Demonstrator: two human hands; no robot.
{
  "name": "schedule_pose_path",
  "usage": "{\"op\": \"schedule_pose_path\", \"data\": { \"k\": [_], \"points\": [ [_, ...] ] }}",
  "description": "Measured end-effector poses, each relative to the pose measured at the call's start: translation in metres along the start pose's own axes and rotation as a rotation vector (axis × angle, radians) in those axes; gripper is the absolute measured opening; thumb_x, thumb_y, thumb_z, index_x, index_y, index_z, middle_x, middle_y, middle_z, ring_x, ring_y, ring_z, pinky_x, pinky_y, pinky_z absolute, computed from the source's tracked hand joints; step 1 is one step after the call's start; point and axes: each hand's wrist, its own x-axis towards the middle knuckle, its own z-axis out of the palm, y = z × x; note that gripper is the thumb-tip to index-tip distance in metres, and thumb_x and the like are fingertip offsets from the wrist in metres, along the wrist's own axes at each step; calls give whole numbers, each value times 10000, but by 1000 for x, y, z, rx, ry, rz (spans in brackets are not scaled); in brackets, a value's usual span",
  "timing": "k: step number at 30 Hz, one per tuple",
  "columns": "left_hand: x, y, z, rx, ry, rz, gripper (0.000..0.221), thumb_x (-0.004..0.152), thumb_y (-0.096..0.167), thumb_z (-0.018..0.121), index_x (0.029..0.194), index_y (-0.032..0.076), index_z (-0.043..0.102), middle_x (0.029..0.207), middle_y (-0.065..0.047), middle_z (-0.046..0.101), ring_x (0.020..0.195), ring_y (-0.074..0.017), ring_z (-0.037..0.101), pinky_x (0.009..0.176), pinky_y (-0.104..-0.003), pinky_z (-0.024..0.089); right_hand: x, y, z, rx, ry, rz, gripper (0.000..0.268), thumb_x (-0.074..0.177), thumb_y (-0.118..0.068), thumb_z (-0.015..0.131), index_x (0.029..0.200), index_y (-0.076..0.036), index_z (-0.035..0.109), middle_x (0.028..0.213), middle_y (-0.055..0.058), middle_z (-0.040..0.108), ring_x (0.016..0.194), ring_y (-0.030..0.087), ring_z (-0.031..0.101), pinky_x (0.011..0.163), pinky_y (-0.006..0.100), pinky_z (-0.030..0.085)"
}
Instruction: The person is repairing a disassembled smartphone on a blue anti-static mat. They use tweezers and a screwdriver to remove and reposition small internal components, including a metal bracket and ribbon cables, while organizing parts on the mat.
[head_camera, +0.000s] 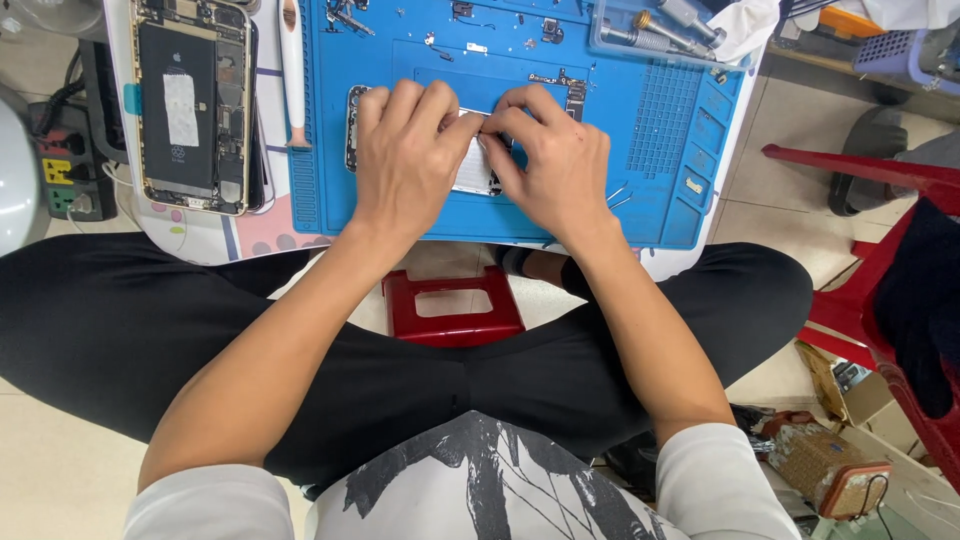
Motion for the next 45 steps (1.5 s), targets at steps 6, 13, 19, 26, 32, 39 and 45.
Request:
{"op": "schedule_pose_path", "data": {
  "k": [6,13,19,26,32,39,45],
  "points": [
    [-20,10,-19,-22,-90,16,61,1027,65,782,1041,115,751,1114,-44,653,941,-247,579,775,-377,433,-2,2,-4,9,1,-28,37,1034,-159,757,1005,-182,759,1071,-45,650,574,181,484,427,328,277],
    [-41,21,-25,185,-359,38,321,1111,197,635,1416,107,673,1436,-41,647,1273,-258,606,986,-377,494,1,-1,0,14,0,-11,49,1024,-154,772,981,-175,765,1061,-48,658,577,181,533,417,325,295],
    [-43,28,-16,221,-380,25,383,1079,119,528,1445,60,623,1444,-89,611,1307,-262,571,1037,-382,470,1,3,-2,45,-21,-17,36,1028,-152,785,1000,-173,794,1069,-38,672,630,181,581,439,326,352],
    [-42,32,-17,264,-357,72,353,1071,91,550,1406,50,653,1405,-79,614,1263,-234,578,995,-338,482,-1,9,1,34,-35,-13,47,1024,-185,813,979,-196,818,1063,-65,688,656,167,613,444,322,378],
    [-50,40,-12,356,-546,49,548,1149,395,525,1585,63,512,1607,-105,489,1464,-271,468,1182,-418,398,-1,14,1,66,-46,-32,45,1023,-177,830,979,-180,826,1061,-60,697,708,174,625,472,335,388],
    [-44,41,-16,423,-526,70,524,1104,375,530,1547,97,556,1556,-58,513,1393,-232,509,1117,-378,432,3,14,-8,30,-115,-70,70,1046,-157,807,984,-170,837,1094,-51,700,633,203,574,468,351,354],
    [-44,41,-13,434,-527,111,538,1073,326,519,1560,98,550,1557,-110,518,1390,-277,513,1121,-375,454,1,8,-5,13,-101,-27,70,1027,-129,793,994,-180,827,1097,-59,720,680,211,636,468,354,400]
  ]
}}
